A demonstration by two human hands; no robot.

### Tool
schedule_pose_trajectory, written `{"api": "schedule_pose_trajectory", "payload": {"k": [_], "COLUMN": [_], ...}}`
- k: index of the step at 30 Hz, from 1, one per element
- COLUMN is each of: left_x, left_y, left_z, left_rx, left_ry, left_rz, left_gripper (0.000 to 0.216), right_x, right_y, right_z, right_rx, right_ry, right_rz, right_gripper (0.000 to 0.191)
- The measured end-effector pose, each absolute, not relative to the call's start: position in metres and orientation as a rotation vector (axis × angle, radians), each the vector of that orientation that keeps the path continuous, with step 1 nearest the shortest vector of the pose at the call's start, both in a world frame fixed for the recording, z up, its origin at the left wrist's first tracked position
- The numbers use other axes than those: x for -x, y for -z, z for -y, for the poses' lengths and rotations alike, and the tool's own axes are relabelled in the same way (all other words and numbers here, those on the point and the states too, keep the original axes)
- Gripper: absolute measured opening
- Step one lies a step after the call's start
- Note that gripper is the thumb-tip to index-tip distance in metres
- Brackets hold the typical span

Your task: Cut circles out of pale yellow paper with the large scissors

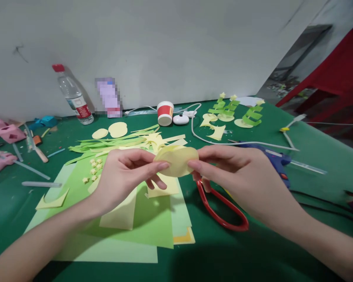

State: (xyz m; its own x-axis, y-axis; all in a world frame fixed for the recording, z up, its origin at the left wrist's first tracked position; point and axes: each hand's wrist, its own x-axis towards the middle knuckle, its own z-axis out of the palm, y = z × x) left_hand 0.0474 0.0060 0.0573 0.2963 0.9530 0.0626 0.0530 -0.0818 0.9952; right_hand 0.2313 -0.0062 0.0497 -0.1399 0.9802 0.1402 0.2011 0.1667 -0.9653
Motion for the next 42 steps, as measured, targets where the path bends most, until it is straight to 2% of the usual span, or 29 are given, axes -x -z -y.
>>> {"api": "schedule_pose_trajectory", "payload": {"k": [7, 12, 15, 20, 24, 29, 35, 42], "left_x": [-0.046, -0.042, -0.039, -0.037, -0.033, -0.028, -0.026, -0.025], "left_y": [-0.057, -0.052, -0.051, -0.051, -0.049, -0.049, -0.054, -0.054], "left_z": [-0.002, -0.004, -0.007, -0.011, -0.010, -0.012, -0.013, -0.014], "left_rx": [-1.448, -1.567, -1.674, -1.832, -2.016, -2.345, -2.544, -2.564], "left_ry": [-1.070, -1.138, -1.173, -1.122, -1.107, -1.189, -1.400, -1.492], "left_rz": [-0.953, -0.866, -0.769, -0.734, -0.759, -0.623, -0.567, -0.598], "left_gripper": [0.011, 0.012, 0.012, 0.005, 0.019, 0.030, 0.029, 0.026], "right_x": [-0.234, -0.238, -0.242, -0.249, -0.250, -0.245, -0.239, -0.241], "right_y": [-0.048, -0.037, -0.033, -0.036, -0.042, -0.048, -0.049, -0.044], "right_z": [0.005, -0.004, -0.010, -0.013, -0.009, -0.002, 0.002, -0.002], "right_rx": [1.151, 0.911, 0.766, 0.699, 0.694, 0.711, 0.763, 0.712], "right_ry": [-1.274, -1.594, -1.623, -1.318, -0.916, -0.586, -0.504, -0.618], "right_rz": [1.457, 1.390, 1.439, 1.680, 1.877, 2.036, 1.987, 2.039], "right_gripper": [0.011, 0.006, 0.008, 0.011, 0.021, 0.021, 0.016, 0.015]}}
